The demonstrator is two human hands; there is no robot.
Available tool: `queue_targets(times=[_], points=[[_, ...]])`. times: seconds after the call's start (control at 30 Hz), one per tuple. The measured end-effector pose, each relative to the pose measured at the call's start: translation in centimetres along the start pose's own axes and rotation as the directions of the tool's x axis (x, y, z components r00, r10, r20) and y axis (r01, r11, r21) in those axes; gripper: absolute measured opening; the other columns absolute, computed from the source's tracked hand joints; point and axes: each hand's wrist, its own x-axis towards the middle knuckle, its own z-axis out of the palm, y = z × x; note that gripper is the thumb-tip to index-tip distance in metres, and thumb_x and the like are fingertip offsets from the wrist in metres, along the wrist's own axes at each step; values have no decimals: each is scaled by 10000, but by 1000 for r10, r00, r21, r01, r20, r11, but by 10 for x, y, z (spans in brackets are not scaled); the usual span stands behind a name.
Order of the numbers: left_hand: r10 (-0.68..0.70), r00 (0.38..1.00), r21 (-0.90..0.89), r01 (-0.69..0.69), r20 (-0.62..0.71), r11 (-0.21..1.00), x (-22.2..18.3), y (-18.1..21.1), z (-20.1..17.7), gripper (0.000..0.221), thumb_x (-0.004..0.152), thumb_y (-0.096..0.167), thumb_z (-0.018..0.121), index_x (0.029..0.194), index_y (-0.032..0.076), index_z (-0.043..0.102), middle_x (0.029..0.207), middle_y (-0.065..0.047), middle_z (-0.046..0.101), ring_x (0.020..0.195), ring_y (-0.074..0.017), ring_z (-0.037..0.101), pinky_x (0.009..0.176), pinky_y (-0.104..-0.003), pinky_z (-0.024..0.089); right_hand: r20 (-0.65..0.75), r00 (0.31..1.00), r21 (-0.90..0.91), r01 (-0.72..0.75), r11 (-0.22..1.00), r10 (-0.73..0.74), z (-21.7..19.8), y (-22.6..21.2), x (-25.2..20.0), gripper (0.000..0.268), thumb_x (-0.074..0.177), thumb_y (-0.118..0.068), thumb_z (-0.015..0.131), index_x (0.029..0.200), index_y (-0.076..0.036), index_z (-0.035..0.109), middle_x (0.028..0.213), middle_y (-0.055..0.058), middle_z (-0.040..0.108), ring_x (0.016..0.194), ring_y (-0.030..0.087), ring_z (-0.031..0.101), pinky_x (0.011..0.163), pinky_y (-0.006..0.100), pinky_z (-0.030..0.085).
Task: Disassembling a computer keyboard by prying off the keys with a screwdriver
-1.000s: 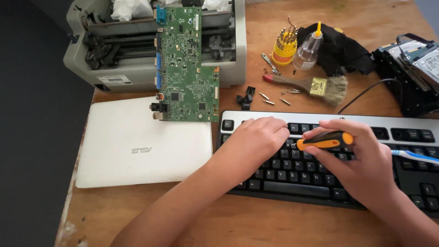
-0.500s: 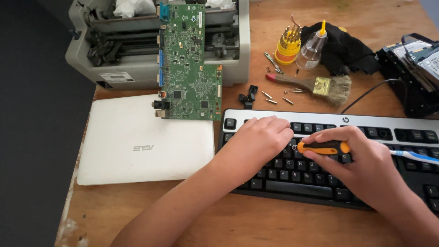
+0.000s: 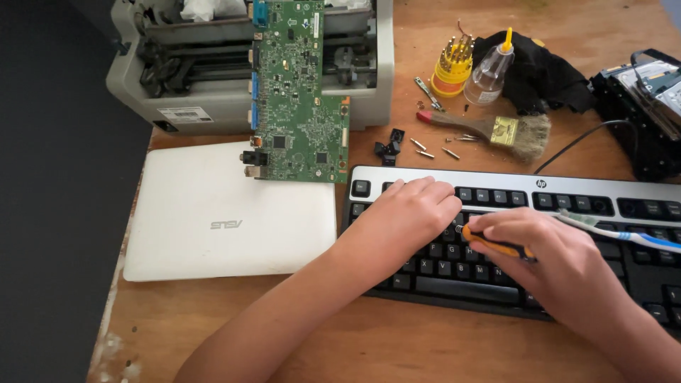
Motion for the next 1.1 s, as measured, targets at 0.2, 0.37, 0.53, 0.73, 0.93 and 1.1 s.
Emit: queue_targets(times=[0.2,0.37,0.53,0.73,0.93,1.1], points=[[0,1000,19,0,-5,1000,-1,0,0,161,811,25,665,880,118,553,989,-57,591,954,-278,606,755,-422,486,-35,992,29,121,992,-120,4,-9,-12,201,869,-57,720,1025,-25,597,1137,129,754,1088,268,768,997,364,614],[3,1000,42,-2,-19,999,-1,-1,4,148,821,35,661,876,126,558,976,-49,586,954,-271,613,754,-415,495,-86,996,116,-13,993,23,11,-5,-26,207,853,-34,729,986,-49,572,1132,115,762,1115,239,775,1020,340,623],[0,1000,25,0,-19,1000,0,-2,4,115,830,93,662,883,132,567,975,-50,597,970,-281,624,752,-424,497,-16,998,33,-56,998,57,-4,-12,-8,210,858,-99,736,1019,-56,608,1146,75,767,1083,174,766,1007,303,583],[-8,1000,-47,9,27,999,-1,-2,1,143,830,55,664,924,103,567,1009,-73,580,977,-303,614,790,-443,491,201,961,-301,-122,946,188,-28,-10,23,245,871,-367,740,1000,-179,651,931,-25,712,798,170,700,736,329,522],[-7,998,-70,10,56,998,0,-3,1,172,805,25,670,929,94,574,1020,-85,588,997,-307,610,786,-447,492,394,880,-278,-161,947,265,-36,12,40,139,895,-353,708,981,-244,710,961,-85,706,682,169,704,694,343,525],[-2,1000,-32,3,29,999,0,-4,6,206,787,-27,673,917,95,569,1011,-82,594,964,-298,603,780,-441,496,336,884,-459,-148,876,325,-29,22,29,191,817,-459,766,943,-343,681,832,-95,769,664,210,720,641,382,550]])
